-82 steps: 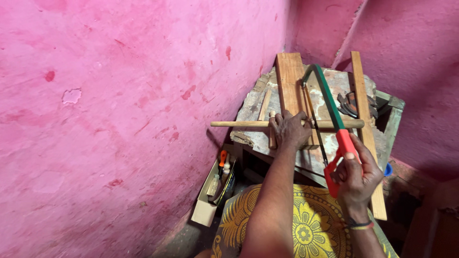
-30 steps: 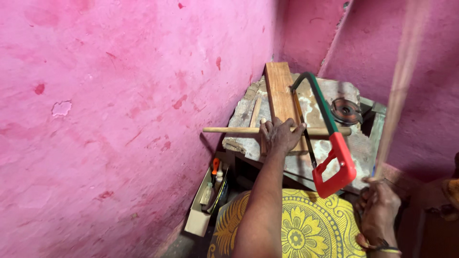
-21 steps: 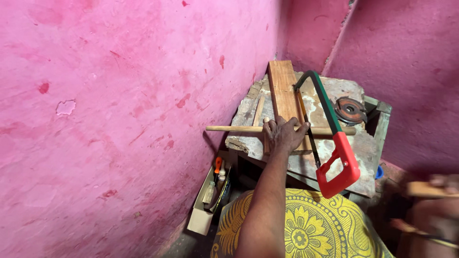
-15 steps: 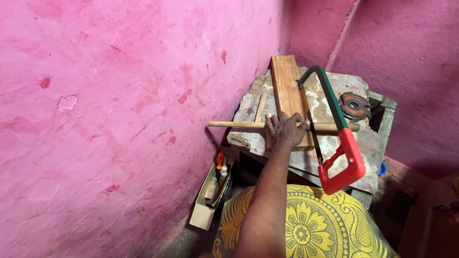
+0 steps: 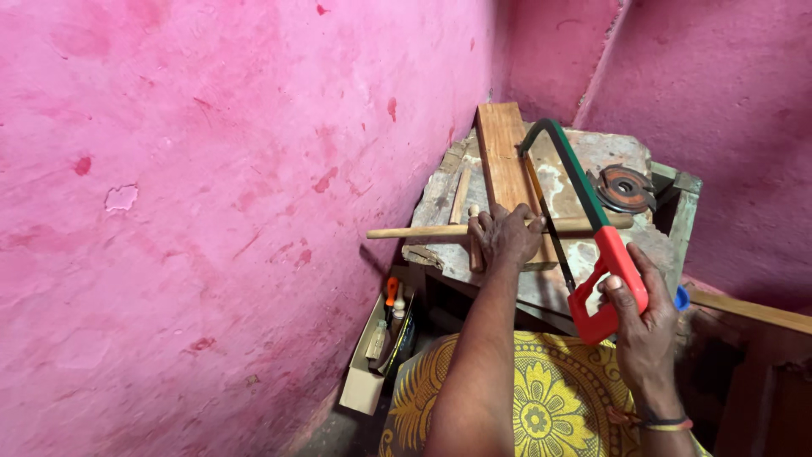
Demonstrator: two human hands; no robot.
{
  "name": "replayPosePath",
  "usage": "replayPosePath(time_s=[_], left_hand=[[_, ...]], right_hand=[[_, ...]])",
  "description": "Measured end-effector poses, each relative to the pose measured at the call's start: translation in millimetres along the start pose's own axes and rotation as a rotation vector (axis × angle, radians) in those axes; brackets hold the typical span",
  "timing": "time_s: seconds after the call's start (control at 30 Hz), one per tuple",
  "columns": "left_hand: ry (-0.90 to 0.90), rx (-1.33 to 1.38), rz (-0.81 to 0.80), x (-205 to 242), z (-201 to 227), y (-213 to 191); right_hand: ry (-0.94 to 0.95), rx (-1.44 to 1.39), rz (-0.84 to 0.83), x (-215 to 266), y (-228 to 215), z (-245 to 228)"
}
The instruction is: The person uses a hand saw to cut a cylindrical wooden dowel on a workbench. The dowel is held steady with the left hand while the right hand moves the saw back and forth until the cut is complete. The cut piece is then separated and briefly inspected.
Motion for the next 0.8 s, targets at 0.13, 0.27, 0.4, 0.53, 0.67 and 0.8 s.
replayPosePath(time_s=[0.13, 0.27, 0.4, 0.53, 0.67, 0.8], left_hand=[[-0.007, 0.005, -0.013, -1, -3, 2], [0.018, -0.001, 0.003, -3, -4, 3], [0.058, 0.008, 0.037, -2, -7, 5], [0.048, 0.002, 0.009, -5, -8, 9], [0.036, -0.03, 0.024, -8, -8, 14], [0.03, 0.013, -0.019, -10, -8, 18]], right_hand=[[0.023, -0.214, 0.018, -5, 10, 2], [-0.001, -0.251, 0.047, -4, 18, 6], [0.001, -0.284, 0.094, -5, 16, 8], [-0.012, -0.286, 0.097, -5, 16, 5], [0.013, -0.214, 0.032, -5, 18, 3], [-0.142, -0.075, -0.065, -11, -10, 12]])
Point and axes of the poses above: each hand's wrist, its own x-axis away from the middle knuckle, its own y-axis out of the palm, z = x × y, the point moved 2 cm from there along -x, towards the middle knuckle, and after that the axes turned 6 degrees about -x, right-handed, at the moved point
